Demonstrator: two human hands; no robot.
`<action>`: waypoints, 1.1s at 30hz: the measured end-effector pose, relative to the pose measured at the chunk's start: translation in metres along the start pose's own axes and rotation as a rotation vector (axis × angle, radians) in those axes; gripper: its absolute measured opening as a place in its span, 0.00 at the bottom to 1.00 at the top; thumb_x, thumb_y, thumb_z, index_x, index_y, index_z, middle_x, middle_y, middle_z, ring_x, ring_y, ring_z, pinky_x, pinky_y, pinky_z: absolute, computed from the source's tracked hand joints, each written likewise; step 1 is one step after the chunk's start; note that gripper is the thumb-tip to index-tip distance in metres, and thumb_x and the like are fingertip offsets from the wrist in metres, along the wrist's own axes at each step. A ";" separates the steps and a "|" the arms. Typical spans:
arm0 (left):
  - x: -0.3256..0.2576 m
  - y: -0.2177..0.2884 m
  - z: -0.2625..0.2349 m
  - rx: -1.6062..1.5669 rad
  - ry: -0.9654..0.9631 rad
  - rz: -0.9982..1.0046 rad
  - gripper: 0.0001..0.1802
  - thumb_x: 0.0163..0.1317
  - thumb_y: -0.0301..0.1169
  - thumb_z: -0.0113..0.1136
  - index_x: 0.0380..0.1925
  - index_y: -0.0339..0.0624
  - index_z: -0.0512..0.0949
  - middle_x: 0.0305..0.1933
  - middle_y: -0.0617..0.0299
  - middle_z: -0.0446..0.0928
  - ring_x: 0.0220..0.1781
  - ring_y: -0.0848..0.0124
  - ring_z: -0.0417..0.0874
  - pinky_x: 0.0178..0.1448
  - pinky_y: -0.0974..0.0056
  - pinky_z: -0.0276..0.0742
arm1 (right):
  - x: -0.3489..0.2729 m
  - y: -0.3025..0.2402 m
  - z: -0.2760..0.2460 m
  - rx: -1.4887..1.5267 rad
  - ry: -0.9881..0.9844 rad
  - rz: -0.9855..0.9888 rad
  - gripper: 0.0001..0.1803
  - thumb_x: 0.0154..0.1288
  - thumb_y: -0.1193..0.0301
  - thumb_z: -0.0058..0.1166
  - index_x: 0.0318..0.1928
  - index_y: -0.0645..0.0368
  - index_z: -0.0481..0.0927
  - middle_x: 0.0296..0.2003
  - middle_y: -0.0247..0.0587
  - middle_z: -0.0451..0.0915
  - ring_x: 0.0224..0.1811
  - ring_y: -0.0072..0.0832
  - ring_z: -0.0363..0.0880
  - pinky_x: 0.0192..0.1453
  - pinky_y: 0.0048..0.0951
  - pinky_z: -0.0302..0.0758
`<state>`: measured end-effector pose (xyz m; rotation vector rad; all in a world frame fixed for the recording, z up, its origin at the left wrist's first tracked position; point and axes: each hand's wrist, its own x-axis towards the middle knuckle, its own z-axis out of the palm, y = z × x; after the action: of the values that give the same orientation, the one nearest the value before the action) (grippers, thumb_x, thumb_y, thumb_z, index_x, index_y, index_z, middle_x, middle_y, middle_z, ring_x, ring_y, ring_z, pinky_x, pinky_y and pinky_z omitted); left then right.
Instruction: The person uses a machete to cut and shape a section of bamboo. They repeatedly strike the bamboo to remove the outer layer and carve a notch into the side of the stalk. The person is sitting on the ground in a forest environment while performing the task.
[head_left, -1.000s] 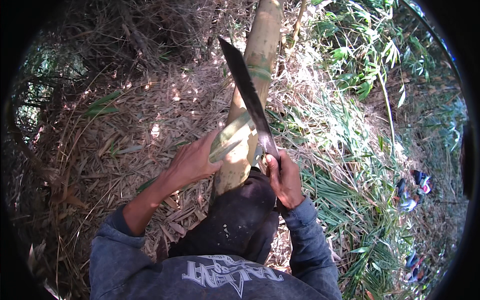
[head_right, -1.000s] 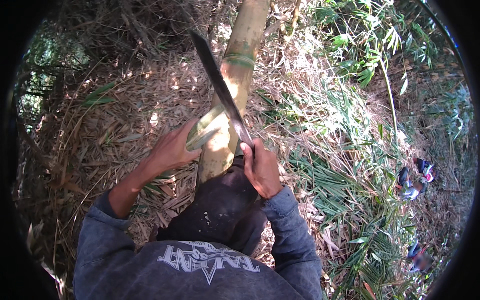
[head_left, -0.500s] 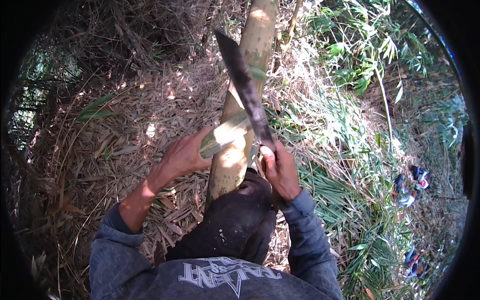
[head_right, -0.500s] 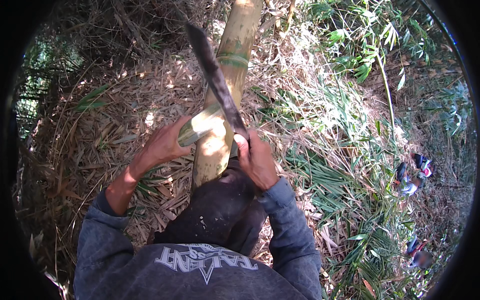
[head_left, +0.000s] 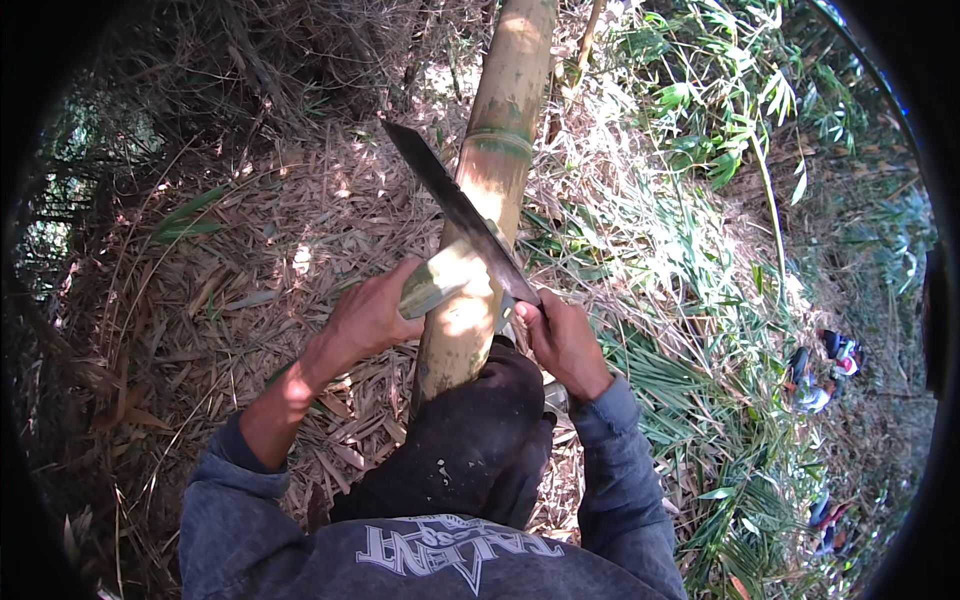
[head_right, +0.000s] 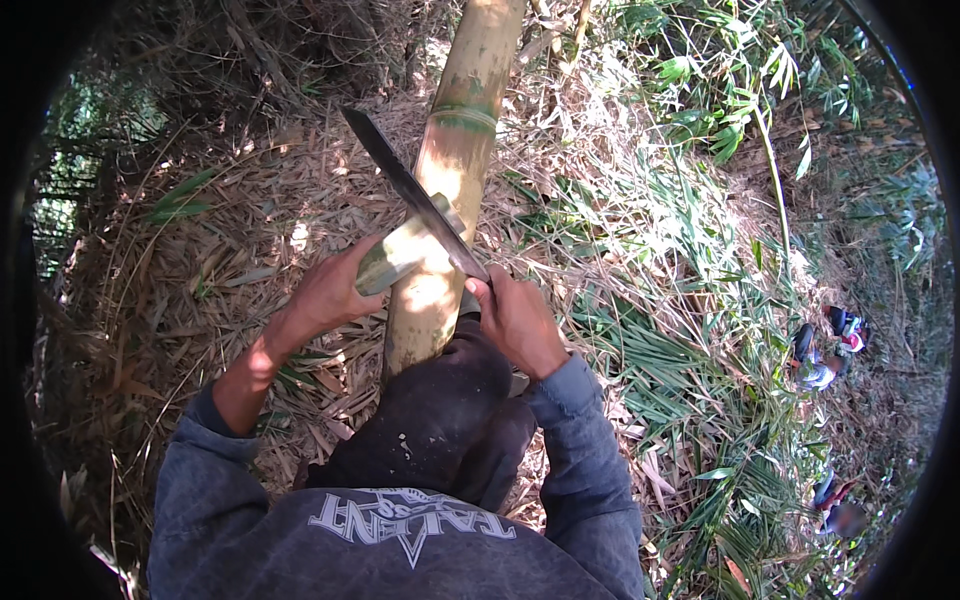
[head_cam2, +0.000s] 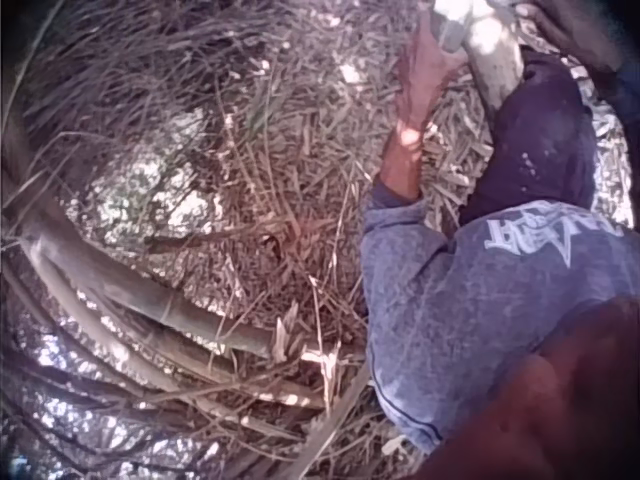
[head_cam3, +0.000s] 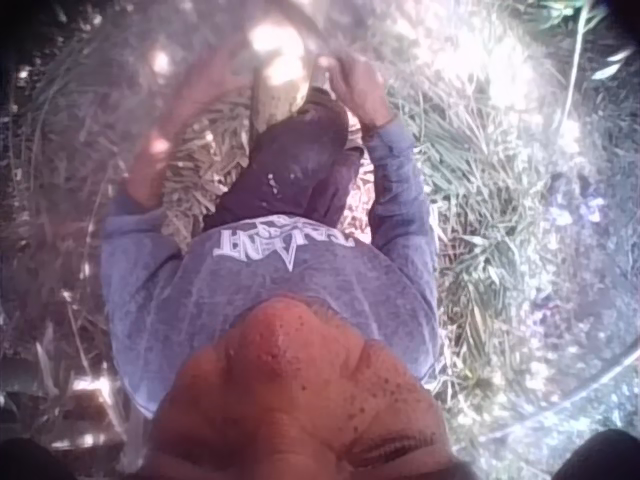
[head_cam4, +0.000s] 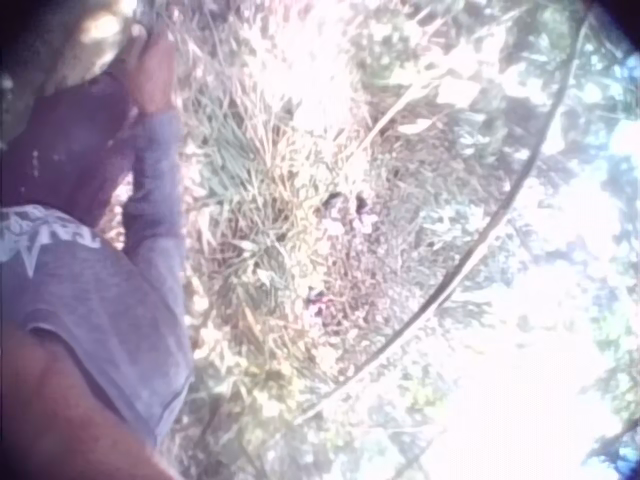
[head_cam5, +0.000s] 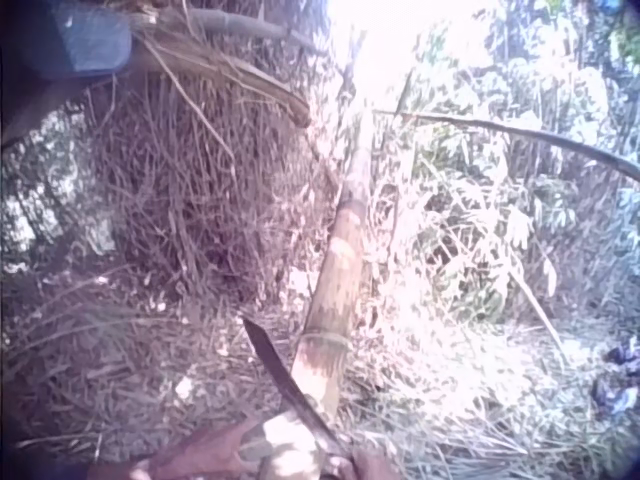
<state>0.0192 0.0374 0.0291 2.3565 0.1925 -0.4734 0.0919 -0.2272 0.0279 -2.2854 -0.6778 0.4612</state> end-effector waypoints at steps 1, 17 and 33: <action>-0.001 -0.001 0.001 0.029 0.020 0.009 0.41 0.52 0.37 0.66 0.68 0.45 0.63 0.46 0.42 0.82 0.46 0.46 0.85 0.51 0.51 0.80 | -0.002 -0.007 -0.003 0.073 0.056 -0.006 0.16 0.75 0.62 0.51 0.37 0.64 0.73 0.18 0.54 0.72 0.19 0.51 0.72 0.25 0.43 0.66; -0.003 -0.003 -0.005 -0.126 -0.195 -0.024 0.46 0.55 0.41 0.67 0.70 0.38 0.58 0.53 0.44 0.80 0.48 0.51 0.86 0.53 0.53 0.81 | -0.002 0.024 0.027 0.464 -0.066 0.108 0.15 0.75 0.62 0.50 0.40 0.64 0.73 0.19 0.56 0.74 0.18 0.51 0.73 0.24 0.44 0.65; -0.046 0.027 -0.042 -0.380 -0.338 -0.044 0.48 0.62 0.38 0.60 0.77 0.40 0.46 0.74 0.41 0.61 0.73 0.56 0.66 0.73 0.57 0.61 | -0.047 -0.030 0.014 -0.132 0.284 -0.112 0.07 0.72 0.70 0.53 0.43 0.60 0.72 0.27 0.51 0.78 0.26 0.51 0.79 0.29 0.47 0.74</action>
<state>-0.0045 0.0458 0.0926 1.8746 0.1601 -0.7747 0.0371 -0.2288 0.0453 -2.3584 -0.7043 0.0373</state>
